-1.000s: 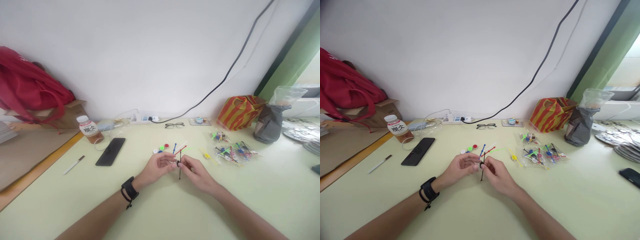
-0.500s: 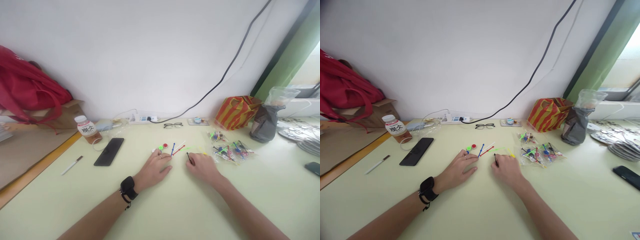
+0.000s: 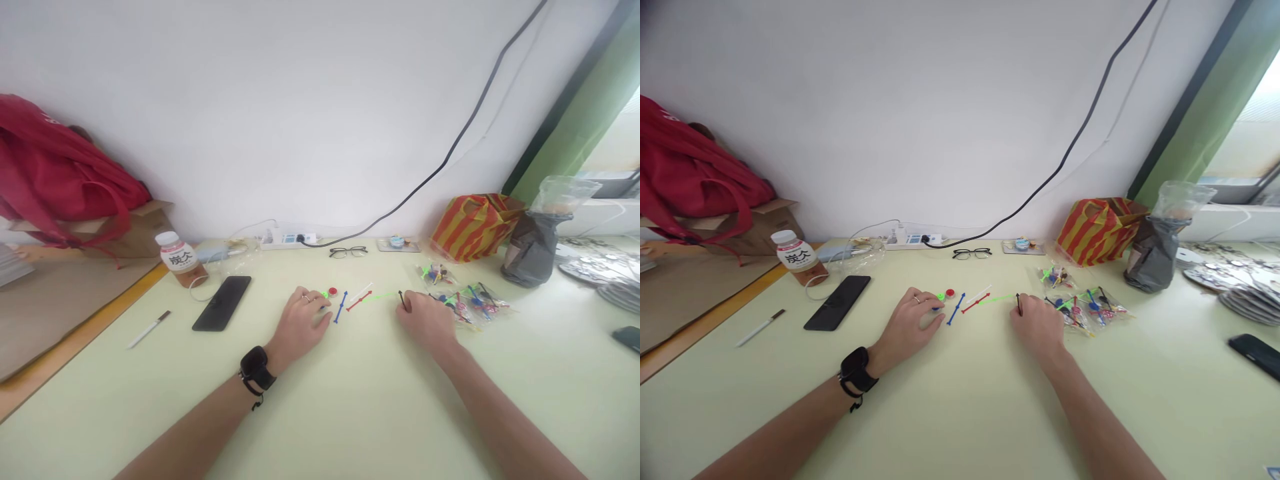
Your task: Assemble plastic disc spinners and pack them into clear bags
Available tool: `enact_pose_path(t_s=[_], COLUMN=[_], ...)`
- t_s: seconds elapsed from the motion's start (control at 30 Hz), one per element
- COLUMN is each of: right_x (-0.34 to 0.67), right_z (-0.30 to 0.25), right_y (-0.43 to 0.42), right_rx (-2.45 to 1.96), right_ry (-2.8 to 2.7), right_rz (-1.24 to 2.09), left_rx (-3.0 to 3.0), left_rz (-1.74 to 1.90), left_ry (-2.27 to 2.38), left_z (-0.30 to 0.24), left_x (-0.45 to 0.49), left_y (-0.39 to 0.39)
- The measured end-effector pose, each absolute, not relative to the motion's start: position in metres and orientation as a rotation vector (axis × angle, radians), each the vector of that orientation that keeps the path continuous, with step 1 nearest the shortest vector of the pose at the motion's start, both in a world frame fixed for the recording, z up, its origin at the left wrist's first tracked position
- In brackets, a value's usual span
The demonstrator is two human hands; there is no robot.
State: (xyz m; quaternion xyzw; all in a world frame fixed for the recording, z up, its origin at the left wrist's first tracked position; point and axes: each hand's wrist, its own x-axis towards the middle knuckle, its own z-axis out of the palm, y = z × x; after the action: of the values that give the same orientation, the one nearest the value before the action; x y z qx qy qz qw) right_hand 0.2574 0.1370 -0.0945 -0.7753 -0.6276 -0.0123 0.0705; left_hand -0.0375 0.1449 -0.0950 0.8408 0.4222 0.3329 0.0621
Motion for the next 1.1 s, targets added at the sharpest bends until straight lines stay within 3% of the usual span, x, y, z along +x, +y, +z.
enact_pose_path(t_s=[0.2, 0.4, 0.83, 1.1], right_x=[0.259, 0.229, 0.216, 0.214], right_z=[-0.099, -0.107, -0.121, -0.11], right_y=[0.136, 0.121, 0.128, 0.124], right_rx=[-2.003, -1.494, -1.412, -1.179], right_ry=[-1.853, -2.074, -2.314, -2.249], right_rz=[-0.158, 0.065, 0.22, 0.399], left_rx=[2.577, 2.591, 2.54, 2.589], left_rz=[0.971, 0.939, 0.762, 0.801], left_ry=[1.401, 1.31, 0.7, 1.005], left_z=[-0.096, -0.094, -0.086, -0.091], left_x=[-0.041, -0.037, -0.02, -0.026], left_y=[0.149, 0.144, 0.119, 0.126])
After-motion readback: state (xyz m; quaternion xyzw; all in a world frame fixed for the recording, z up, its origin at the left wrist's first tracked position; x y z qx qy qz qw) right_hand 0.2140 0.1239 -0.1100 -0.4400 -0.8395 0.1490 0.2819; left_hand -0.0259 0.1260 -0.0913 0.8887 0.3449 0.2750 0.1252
